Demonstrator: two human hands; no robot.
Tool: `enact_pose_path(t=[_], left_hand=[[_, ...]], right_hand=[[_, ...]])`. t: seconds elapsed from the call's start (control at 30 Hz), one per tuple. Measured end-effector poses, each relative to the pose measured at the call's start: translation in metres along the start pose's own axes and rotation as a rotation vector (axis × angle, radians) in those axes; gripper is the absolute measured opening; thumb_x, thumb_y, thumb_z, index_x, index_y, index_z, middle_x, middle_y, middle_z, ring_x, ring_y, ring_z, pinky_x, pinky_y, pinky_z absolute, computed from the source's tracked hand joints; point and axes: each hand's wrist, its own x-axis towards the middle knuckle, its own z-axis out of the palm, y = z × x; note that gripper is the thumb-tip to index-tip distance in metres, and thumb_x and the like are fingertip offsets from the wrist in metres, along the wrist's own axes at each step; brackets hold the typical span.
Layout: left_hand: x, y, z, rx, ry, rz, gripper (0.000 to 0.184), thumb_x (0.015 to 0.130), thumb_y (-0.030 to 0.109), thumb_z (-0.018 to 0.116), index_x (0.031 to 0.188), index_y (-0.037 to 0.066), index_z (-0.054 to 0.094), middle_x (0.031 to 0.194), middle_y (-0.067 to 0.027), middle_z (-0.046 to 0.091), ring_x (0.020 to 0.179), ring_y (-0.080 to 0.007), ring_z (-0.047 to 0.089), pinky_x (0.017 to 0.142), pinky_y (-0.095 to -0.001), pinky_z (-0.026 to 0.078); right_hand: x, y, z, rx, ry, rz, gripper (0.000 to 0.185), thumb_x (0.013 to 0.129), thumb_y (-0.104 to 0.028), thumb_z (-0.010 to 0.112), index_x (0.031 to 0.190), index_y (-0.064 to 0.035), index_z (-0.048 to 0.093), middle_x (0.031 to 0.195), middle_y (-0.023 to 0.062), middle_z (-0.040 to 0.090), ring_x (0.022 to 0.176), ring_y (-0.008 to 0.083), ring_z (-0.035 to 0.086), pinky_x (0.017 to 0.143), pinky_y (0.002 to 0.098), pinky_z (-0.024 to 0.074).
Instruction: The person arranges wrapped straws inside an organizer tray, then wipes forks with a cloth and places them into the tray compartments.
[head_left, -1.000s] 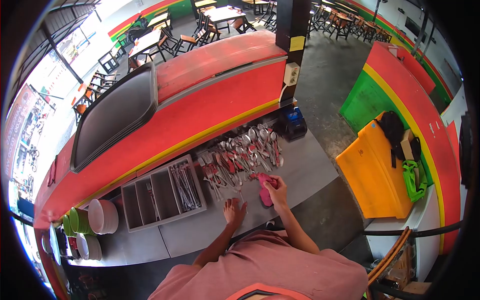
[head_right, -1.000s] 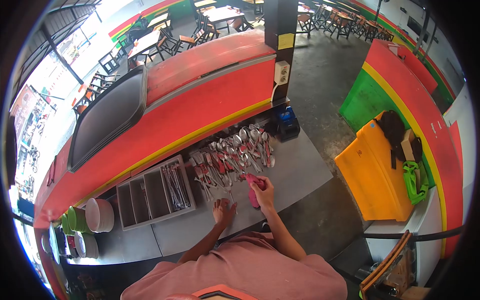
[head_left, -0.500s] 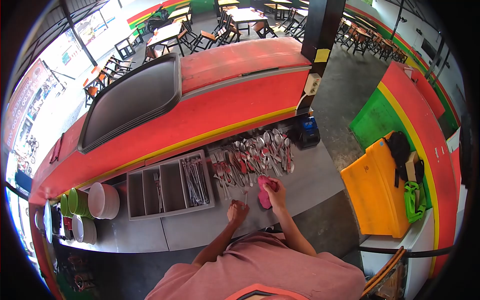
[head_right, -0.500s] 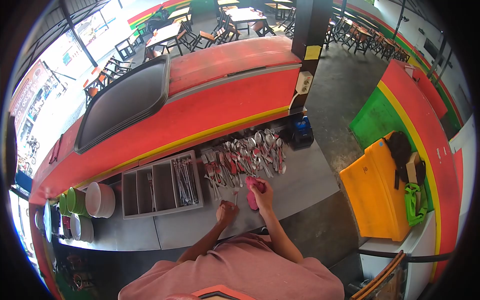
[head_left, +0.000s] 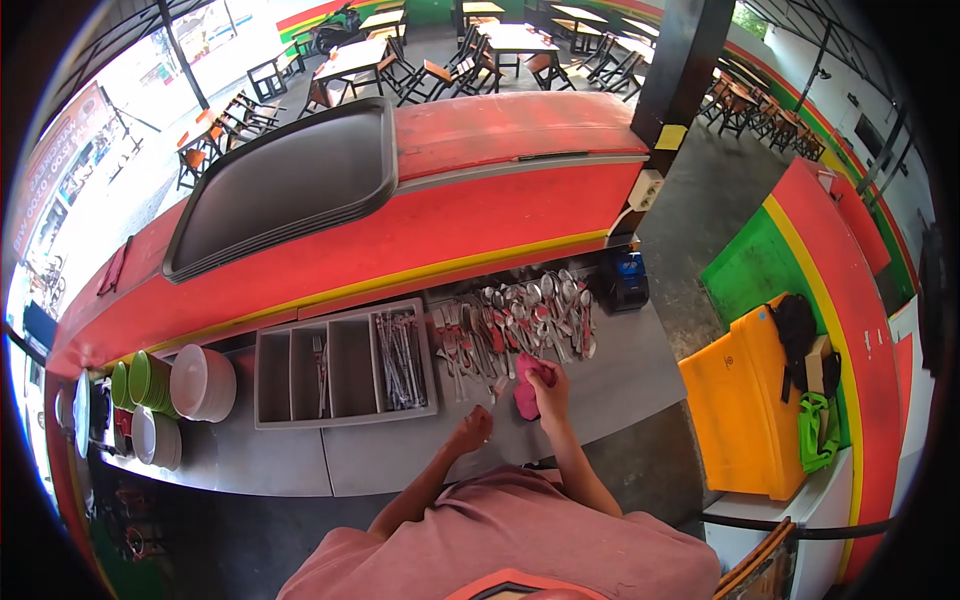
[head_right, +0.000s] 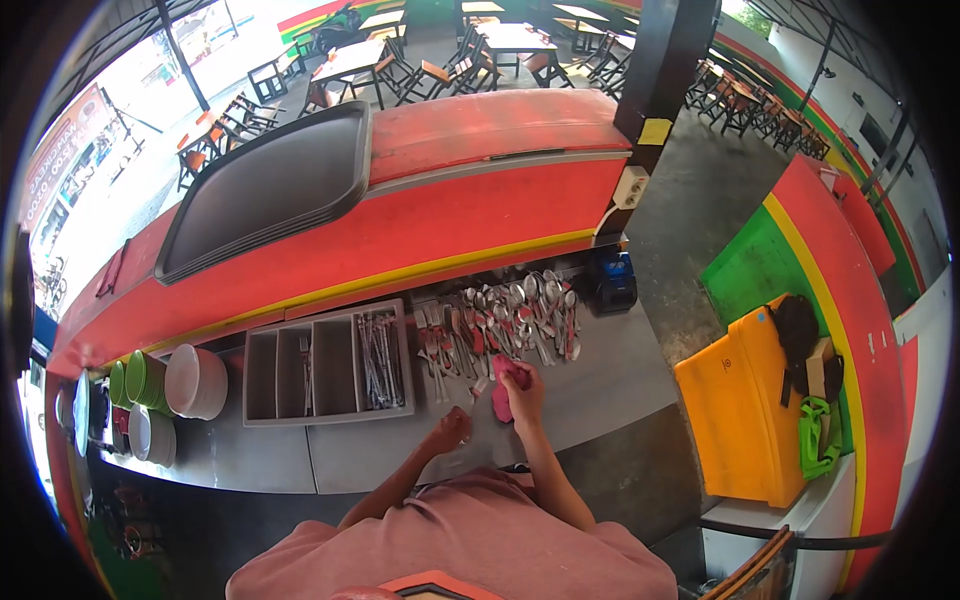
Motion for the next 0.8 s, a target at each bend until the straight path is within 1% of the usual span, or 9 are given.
enact_pose_path(t=[0.03,0.13,0.23,0.33,0.4,0.43,0.53,0.63,0.8], left_hand=[[-0.005,0.003,-0.004,-0.095,-0.025,0.019,0.013,0.097,0.015,0.051,0.101,0.004,0.047,0.066,-0.0096,0.058,0.052,-0.022,0.057,0.051,-0.0354,0.047],[-0.017,0.013,-0.016,-0.258,-0.082,-0.285,0.015,0.099,0.016,0.048,0.105,0.003,0.05,0.068,-0.0064,0.056,0.055,-0.0125,0.051,0.051,-0.0302,0.043],[-0.028,0.017,-0.029,-0.351,-0.073,-0.321,0.018,0.1,0.02,0.052,0.105,0.003,0.052,0.062,-0.005,0.053,0.052,-0.0122,0.05,0.045,-0.0292,0.039],[-0.044,0.036,-0.051,-0.395,-0.013,-0.288,0.026,0.101,0.028,0.054,0.102,0.002,0.054,0.061,-0.004,0.053,0.051,-0.0112,0.05,0.045,-0.0284,0.039],[-0.051,0.044,-0.071,-0.354,0.028,-0.3,0.029,0.1,0.03,0.055,0.101,0.002,0.055,0.062,-0.0036,0.054,0.051,-0.0106,0.049,0.046,-0.028,0.039],[-0.055,0.046,-0.08,-0.334,0.048,-0.307,0.03,0.1,0.032,0.056,0.101,0.002,0.055,0.062,-0.0034,0.054,0.051,-0.0104,0.049,0.046,-0.0278,0.039],[-0.07,0.051,-0.104,-0.326,0.131,-0.275,0.031,0.1,0.031,0.057,0.1,0.0,0.055,0.062,-0.0032,0.056,0.052,-0.0102,0.05,0.048,-0.0267,0.039],[-0.088,0.054,-0.126,-0.383,0.147,-0.231,0.029,0.099,0.029,0.058,0.101,0.0,0.054,0.064,-0.0041,0.057,0.056,-0.0103,0.053,0.051,-0.026,0.04],[-0.117,0.042,-0.153,-0.464,0.147,-0.178,0.019,0.099,0.018,0.055,0.103,0.0,0.053,0.071,-0.0058,0.06,0.063,-0.0116,0.057,0.057,-0.0259,0.044]], right_hand=[[0.0,0.004,0.005,-0.002,-0.007,-0.014,0.032,0.081,-0.011,0.077,0.108,-0.0022,0.063,0.102,0.0049,0.063,0.093,0.0136,0.059,0.083,0.0276,0.0476],[-0.005,0.007,0.022,-0.031,-0.025,-0.073,0.034,0.081,-0.012,0.077,0.11,-0.0022,0.063,0.1,0.0043,0.063,0.092,0.0132,0.059,0.082,0.0274,0.0474],[-0.015,0.006,0.045,-0.067,-0.041,-0.114,0.035,0.08,-0.014,0.078,0.109,-0.0023,0.063,0.101,0.0046,0.063,0.093,0.0139,0.059,0.083,0.0283,0.0469],[-0.027,0.011,0.065,-0.047,-0.067,-0.069,0.036,0.079,-0.015,0.079,0.109,-0.0024,0.063,0.102,0.0047,0.063,0.093,0.0143,0.059,0.084,0.0286,0.0466],[-0.037,0.014,0.077,-0.04,-0.089,-0.032,0.036,0.079,-0.016,0.08,0.109,-0.0025,0.063,0.102,0.0048,0.063,0.094,0.0143,0.059,0.084,0.0285,0.0465],[-0.041,0.019,0.084,-0.05,-0.101,-0.058,0.036,0.079,-0.016,0.079,0.109,-0.0027,0.064,0.103,0.0046,0.064,0.094,0.0141,0.059,0.085,0.0286,0.0467],[-0.057,0.026,0.106,-0.015,-0.133,-0.057,0.036,0.079,-0.015,0.079,0.11,-0.0027,0.064,0.103,0.0043,0.064,0.094,0.0138,0.059,0.084,0.0284,0.0469],[-0.079,0.027,0.13,-0.034,-0.175,-0.042,0.036,0.08,-0.016,0.078,0.109,-0.0022,0.063,0.103,0.0044,0.064,0.094,0.0137,0.059,0.085,0.0282,0.0467],[-0.119,0.027,0.166,-0.094,-0.26,-0.13,0.038,0.08,-0.019,0.078,0.109,-0.0012,0.063,0.103,0.0064,0.064,0.097,0.0148,0.058,0.087,0.0296,0.046]])
